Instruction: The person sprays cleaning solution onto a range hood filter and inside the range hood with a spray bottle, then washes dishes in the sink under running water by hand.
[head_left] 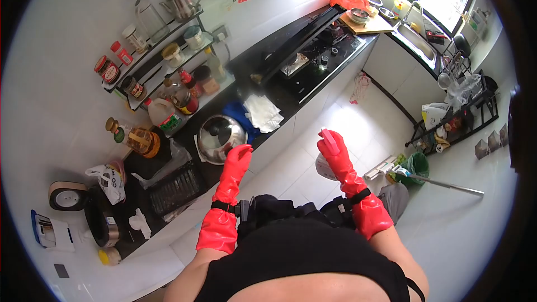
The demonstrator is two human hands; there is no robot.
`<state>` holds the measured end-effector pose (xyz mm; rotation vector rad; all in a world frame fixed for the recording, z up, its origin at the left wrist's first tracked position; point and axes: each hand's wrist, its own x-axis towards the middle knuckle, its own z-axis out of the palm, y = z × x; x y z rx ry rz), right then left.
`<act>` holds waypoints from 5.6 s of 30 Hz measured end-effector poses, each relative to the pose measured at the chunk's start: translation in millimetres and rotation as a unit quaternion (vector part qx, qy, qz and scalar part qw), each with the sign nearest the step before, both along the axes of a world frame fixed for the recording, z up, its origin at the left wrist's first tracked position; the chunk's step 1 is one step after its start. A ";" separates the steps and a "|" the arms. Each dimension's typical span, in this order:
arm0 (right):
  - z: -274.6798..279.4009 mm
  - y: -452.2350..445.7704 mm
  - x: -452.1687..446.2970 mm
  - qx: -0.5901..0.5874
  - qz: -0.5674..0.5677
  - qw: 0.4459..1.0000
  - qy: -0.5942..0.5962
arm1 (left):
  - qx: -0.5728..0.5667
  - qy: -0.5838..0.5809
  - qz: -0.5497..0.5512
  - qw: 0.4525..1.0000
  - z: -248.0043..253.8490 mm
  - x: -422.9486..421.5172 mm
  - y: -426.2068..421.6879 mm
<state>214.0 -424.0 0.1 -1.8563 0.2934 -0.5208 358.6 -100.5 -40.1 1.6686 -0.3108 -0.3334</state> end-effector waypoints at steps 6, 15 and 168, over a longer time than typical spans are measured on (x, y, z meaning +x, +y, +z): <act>-15.8 -23.9 108.2 0.018 0.003 0.996 -0.088 | -0.024 -0.002 -0.016 1.000 3.6 35.4 -52.2; 1.9 -33.5 261.3 0.111 0.158 0.979 -0.060 | -0.039 0.032 0.052 0.997 -6.5 139.3 -94.6; 22.3 -122.2 307.8 0.130 0.562 0.817 0.018 | -0.391 0.120 0.357 0.840 144.6 -32.9 -296.1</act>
